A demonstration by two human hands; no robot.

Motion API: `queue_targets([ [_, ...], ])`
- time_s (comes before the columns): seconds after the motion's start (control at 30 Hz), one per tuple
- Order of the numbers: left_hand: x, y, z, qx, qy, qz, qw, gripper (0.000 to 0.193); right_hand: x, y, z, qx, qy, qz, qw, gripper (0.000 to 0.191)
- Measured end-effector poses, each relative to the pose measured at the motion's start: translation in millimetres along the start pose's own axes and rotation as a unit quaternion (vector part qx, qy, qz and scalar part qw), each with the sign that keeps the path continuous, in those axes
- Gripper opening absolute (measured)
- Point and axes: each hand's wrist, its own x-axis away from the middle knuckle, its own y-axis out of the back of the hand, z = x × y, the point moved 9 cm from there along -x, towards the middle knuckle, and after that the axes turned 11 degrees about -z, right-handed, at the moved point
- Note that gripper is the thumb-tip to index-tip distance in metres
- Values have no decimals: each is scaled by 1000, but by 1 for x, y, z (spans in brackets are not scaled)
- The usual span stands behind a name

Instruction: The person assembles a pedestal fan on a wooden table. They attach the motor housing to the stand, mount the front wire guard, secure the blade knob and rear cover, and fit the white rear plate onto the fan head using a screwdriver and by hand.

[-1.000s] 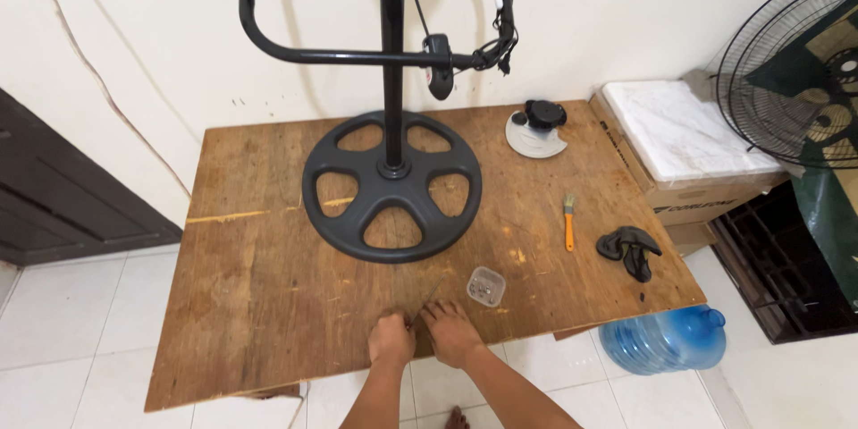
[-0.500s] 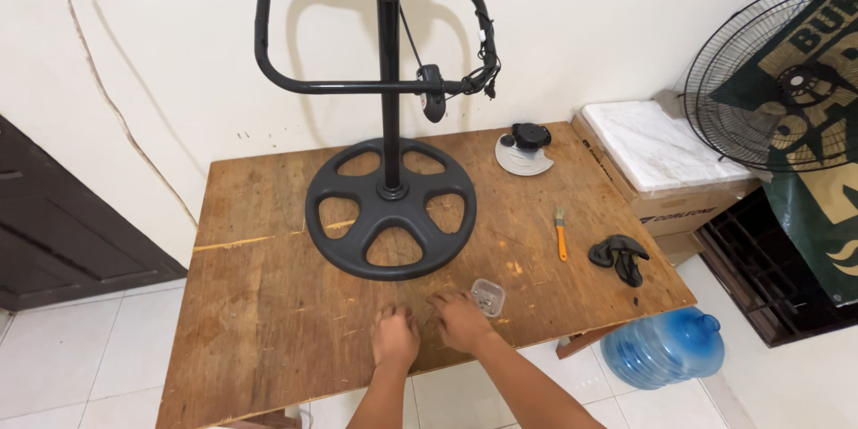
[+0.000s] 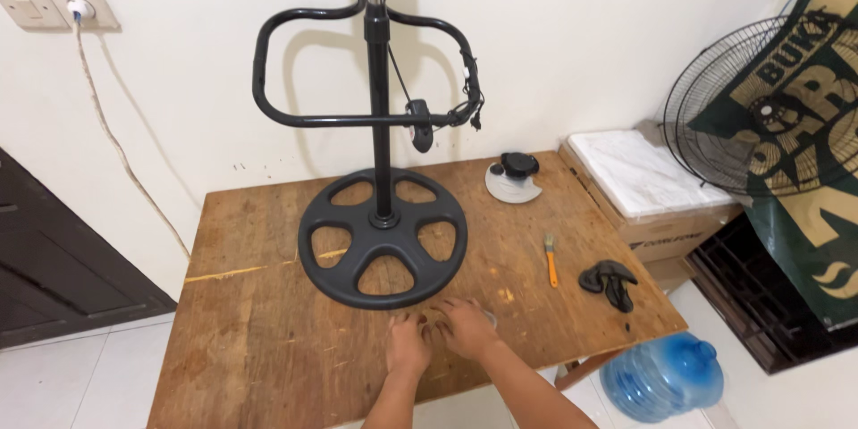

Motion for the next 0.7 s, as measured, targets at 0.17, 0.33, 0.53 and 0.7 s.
queue_targets([
  [0.17, -41, 23, -52, 72, -59, -136, 986, 18, -45, 103, -31, -81, 15, -276, 958, 24],
  [0.33, -93, 72, -132, 143, -153, -301, 930, 15, -88, 249, -68, -119, -7, -462, 879, 20],
  [0.53, -147, 124, -221, 185, -197, -397, 877, 14, -139, 398, -31, -113, 82, -555, 820, 20],
  [0.7, -176, 162, -270, 172, -226, -468, 837, 19, -178, 469, 32, -109, 191, -566, 795, 20],
])
